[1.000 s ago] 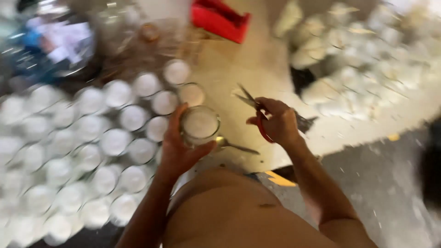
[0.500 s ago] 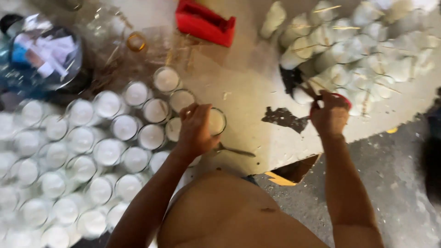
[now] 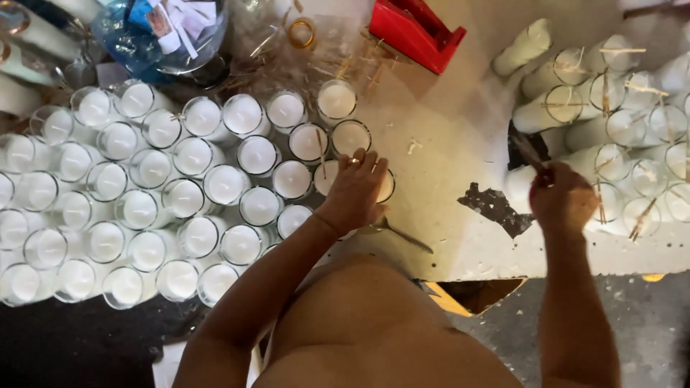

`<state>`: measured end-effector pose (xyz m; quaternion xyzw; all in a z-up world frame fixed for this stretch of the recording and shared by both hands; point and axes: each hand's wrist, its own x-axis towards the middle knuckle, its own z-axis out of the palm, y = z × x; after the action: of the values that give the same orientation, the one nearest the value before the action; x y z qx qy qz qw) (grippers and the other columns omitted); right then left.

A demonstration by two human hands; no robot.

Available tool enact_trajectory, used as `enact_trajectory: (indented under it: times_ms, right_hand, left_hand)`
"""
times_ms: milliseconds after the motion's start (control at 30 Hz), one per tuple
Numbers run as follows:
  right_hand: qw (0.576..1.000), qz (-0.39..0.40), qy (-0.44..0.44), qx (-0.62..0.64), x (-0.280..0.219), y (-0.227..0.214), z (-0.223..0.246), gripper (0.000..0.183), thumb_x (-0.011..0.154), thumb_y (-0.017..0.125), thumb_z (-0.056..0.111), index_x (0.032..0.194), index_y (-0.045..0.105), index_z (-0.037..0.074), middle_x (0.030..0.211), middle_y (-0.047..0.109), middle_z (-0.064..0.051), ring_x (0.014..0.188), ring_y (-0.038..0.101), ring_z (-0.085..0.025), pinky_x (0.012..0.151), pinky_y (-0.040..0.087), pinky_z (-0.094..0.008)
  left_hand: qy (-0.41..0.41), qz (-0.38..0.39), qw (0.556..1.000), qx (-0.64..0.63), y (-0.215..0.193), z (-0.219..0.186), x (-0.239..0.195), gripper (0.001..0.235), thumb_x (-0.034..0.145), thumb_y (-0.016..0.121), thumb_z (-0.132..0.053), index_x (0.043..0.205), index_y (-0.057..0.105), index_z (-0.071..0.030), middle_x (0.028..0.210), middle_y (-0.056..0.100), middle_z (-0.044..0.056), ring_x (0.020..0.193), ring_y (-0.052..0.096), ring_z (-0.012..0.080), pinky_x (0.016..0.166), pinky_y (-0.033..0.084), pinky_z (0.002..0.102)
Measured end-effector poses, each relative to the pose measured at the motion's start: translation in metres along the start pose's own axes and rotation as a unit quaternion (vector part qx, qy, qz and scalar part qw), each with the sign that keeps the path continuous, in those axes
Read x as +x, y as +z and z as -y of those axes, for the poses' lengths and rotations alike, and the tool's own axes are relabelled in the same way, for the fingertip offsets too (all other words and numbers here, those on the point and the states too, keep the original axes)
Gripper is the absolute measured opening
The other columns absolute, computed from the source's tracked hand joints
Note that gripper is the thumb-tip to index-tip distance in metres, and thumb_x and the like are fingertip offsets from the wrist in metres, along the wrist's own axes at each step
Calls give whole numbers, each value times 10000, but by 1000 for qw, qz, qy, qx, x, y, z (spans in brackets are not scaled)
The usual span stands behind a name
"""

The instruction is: The person repeatedly picks up small white candles in glass containers from a table and uses red-handled scissors to trim the wicks. After trimming, the person places the candles back on the table among many others.

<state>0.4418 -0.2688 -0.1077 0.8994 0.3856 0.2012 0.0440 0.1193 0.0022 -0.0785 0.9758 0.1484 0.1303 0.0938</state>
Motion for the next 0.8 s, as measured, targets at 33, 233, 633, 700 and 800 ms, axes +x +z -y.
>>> enact_trajectory:
  times_ms: [33, 233, 633, 700, 800]
  right_hand:
    - [997, -37, -35, 58, 0, -3, 8, 128, 1044, 803, 182, 1171, 816, 176, 791, 749, 39, 592, 664, -82, 466, 537, -220]
    - [931, -24, -72, 358, 6, -81, 76, 344, 886, 832, 19, 1220, 764, 67, 925, 773, -85, 746, 709, -193, 652, 587, -332]
    - [738, 158, -78, 651, 8, -215, 127, 621, 662, 932, 38, 1232, 687, 17, 890, 569, 1, 710, 493, -64, 626, 434, -214]
    - [754, 194, -47, 626, 8, -211, 126, 640, 639, 937, 28, 1240, 720, -2, 790, 496, 68, 698, 420, -41, 593, 399, -212]
    - [843, 316, -64, 430, 10, -227, 139, 474, 567, 1006, 218, 1001, 815, 209, 635, 557, 47, 625, 451, -77, 628, 372, -201]
  left_hand:
    - [-7, 21, 999, -48, -2, 0, 1, 893, 522, 975, -463, 1171, 517, -55, 1165, 543, 129, 1096, 496, 327, 928, 375, 473]
    - [1, 68, 974, -216, -39, -23, 15, 926, 690, 900, -503, 1341, 427, -43, 1259, 547, 131, 1197, 512, 371, 989, 362, 524]
    - [-142, -58, 899, -409, -93, -14, -18, 938, 631, 896, -372, 1426, 473, -110, 1372, 637, 105, 1250, 634, 277, 1055, 486, 382]
    - [-141, -93, 914, -370, -94, -2, -33, 978, 671, 909, -418, 1442, 432, -53, 1390, 604, 147, 1266, 609, 321, 1081, 465, 402]
    - [-109, -152, 917, -353, -97, 4, -46, 924, 713, 886, -409, 1448, 441, -69, 1357, 623, 155, 1235, 645, 332, 1069, 513, 418]
